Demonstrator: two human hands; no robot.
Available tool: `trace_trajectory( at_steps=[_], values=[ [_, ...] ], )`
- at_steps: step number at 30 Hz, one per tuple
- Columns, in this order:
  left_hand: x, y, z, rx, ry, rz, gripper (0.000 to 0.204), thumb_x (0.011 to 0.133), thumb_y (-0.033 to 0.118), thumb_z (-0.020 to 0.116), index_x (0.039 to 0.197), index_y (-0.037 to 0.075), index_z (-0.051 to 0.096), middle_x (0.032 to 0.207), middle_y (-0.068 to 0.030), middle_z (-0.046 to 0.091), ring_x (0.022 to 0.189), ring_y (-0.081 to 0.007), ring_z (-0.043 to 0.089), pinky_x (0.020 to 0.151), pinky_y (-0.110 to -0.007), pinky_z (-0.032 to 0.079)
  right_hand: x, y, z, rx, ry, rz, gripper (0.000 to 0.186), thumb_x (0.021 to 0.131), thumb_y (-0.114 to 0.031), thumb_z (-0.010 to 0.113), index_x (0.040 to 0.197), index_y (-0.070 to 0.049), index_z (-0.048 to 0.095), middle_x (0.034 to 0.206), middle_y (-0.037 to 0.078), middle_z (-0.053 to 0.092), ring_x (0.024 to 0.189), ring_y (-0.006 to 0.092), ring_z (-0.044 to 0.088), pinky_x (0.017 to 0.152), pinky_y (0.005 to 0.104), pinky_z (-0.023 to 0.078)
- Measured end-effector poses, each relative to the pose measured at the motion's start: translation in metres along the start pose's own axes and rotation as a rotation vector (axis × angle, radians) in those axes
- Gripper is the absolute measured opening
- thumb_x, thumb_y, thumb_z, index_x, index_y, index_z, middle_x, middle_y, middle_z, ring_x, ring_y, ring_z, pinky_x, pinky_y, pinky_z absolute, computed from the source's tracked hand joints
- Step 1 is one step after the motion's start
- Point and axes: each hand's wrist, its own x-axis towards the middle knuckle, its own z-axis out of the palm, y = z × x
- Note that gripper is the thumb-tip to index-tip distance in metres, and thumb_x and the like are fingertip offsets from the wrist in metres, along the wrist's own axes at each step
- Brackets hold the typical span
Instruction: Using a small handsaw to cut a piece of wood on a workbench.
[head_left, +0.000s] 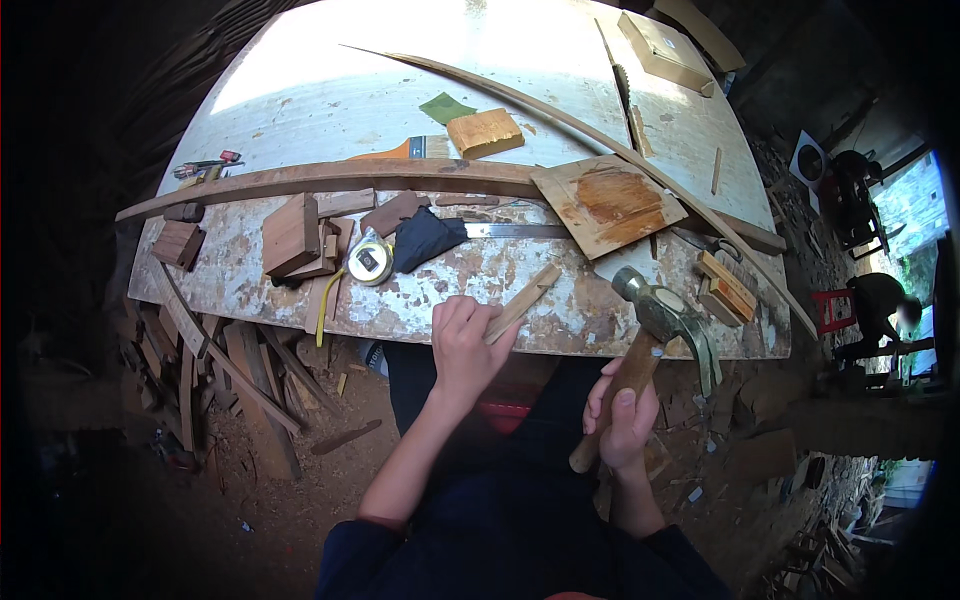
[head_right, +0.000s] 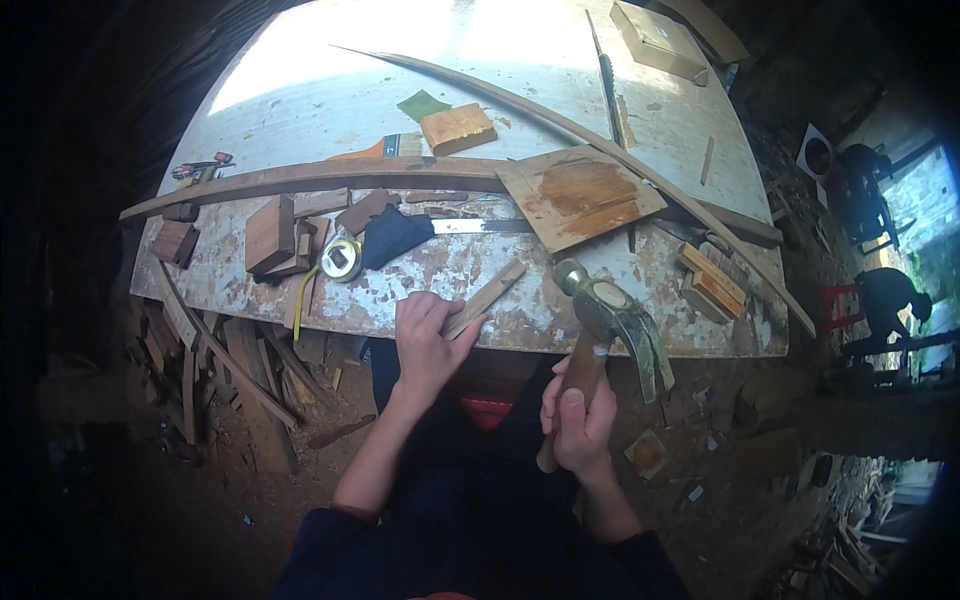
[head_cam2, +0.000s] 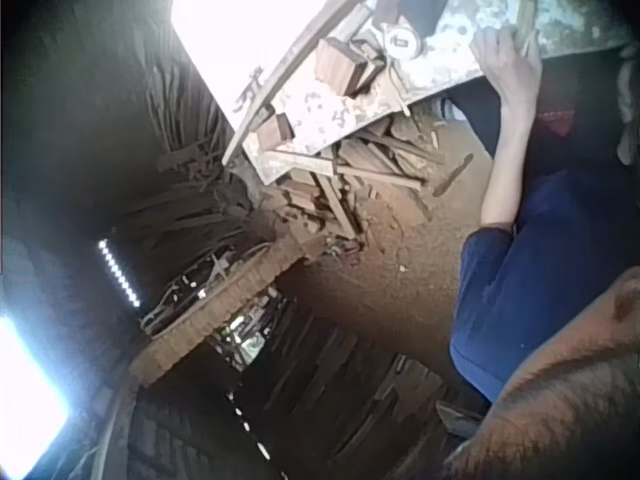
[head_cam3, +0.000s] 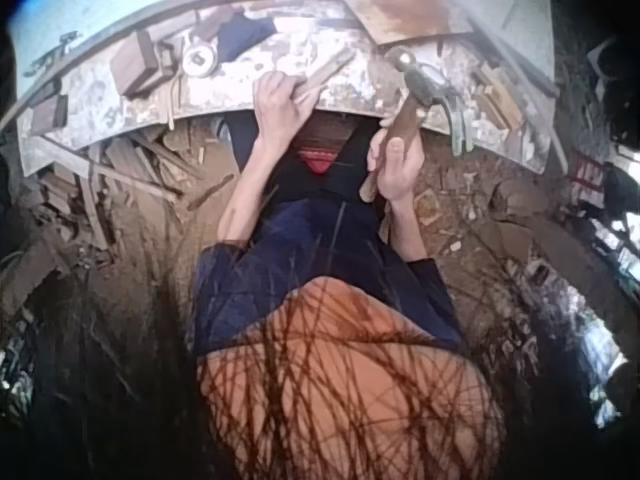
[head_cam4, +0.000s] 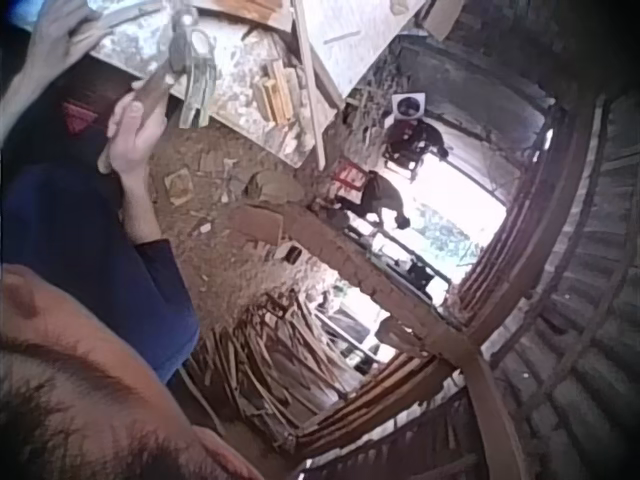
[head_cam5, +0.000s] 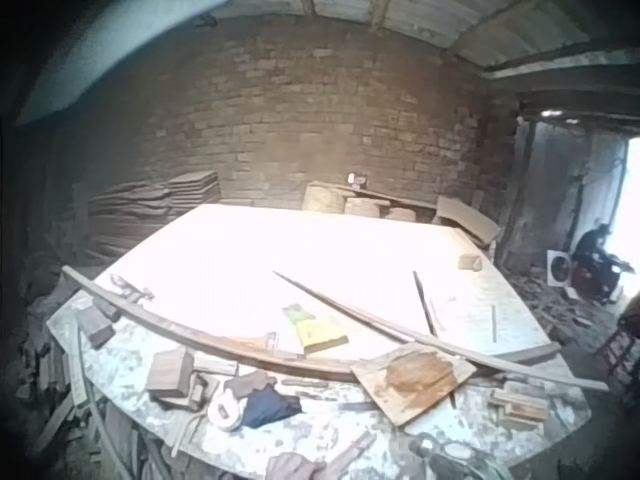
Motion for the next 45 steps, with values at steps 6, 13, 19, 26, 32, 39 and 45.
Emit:
trace_trajectory(
  at_steps=[6,13,19,26,32,39,45],
  values=[
    [-0.003,-0.009,0.002,-0.022,0.001,0.002,0.029,0.069,0.018,0.09,0.085,0.004,0.07,0.078,-0.0073,0.059,0.08,-0.027,0.059,0.076,-0.04,0.043,0.015,0.003,0.002,-0.207,-0.105,0.334,0.025,0.107,-0.02,0.047,0.117,0.003,0.051,0.064,0.001,0.051,0.048,0.0059,0.047,0.043,0.0229,0.038],
    [0.0,-0.002,0.001,-0.039,-0.001,-0.023,0.029,0.069,0.018,0.09,0.085,0.004,0.07,0.079,-0.0071,0.06,0.081,-0.027,0.059,0.077,-0.039,0.043,0.005,0.013,0.0,-0.208,-0.037,0.133,0.029,0.107,-0.025,0.048,0.118,0.001,0.05,0.068,0.002,0.053,0.051,0.0053,0.047,0.046,0.0224,0.039],
    [-0.001,-0.003,0.0,-0.012,0.001,-0.013,0.029,0.069,0.018,0.09,0.086,0.004,0.071,0.08,-0.0066,0.06,0.082,-0.0266,0.059,0.079,-0.039,0.042,-0.001,-0.009,0.004,0.019,-0.042,-0.08,0.039,0.106,-0.035,0.049,0.116,0.004,0.049,0.068,0.004,0.053,0.052,0.0075,0.048,0.046,0.0223,0.039],
    [-0.002,-0.008,0.002,0.02,0.013,-0.039,0.029,0.069,0.017,0.089,0.086,0.003,0.071,0.082,-0.0077,0.06,0.082,-0.0268,0.059,0.079,-0.04,0.043,0.015,0.004,0.002,-0.032,-0.101,0.468,0.026,0.11,-0.025,0.044,0.113,0.0,0.05,0.068,0.002,0.051,0.046,0.0052,0.044,0.043,0.0219,0.038],
    [0.002,-0.004,-0.001,-0.009,-0.007,-0.018,0.029,0.069,0.017,0.089,0.086,0.003,0.071,0.083,-0.0084,0.06,0.083,-0.027,0.058,0.079,-0.039,0.043,-0.001,0.017,0.006,0.04,-0.016,-0.006,0.031,0.108,-0.029,0.046,0.113,0.001,0.05,0.067,0.002,0.051,0.049,0.0071,0.048,0.045,0.0233,0.039],
    [0.0,-0.007,0.002,-0.01,0.0,-0.011,0.031,0.069,0.018,0.09,0.089,0.003,0.071,0.085,-0.0092,0.061,0.085,-0.0276,0.059,0.079,-0.04,0.044,0.005,0.014,-0.009,-0.154,-0.199,0.397,0.026,0.108,-0.024,0.048,0.115,0.001,0.053,0.067,0.002,0.052,0.047,0.0056,0.046,0.044,0.022,0.038],
    [-0.004,-0.008,0.001,-0.024,0.015,-0.016,0.032,0.067,0.018,0.091,0.089,0.004,0.071,0.087,-0.0094,0.062,0.087,-0.0282,0.06,0.079,-0.04,0.044,0.012,0.002,-0.039,-0.327,0.044,0.204,0.029,0.104,-0.018,0.054,0.124,0.004,0.056,0.069,0.002,0.054,0.051,0.0077,0.048,0.048,0.0232,0.039]
  ],
)
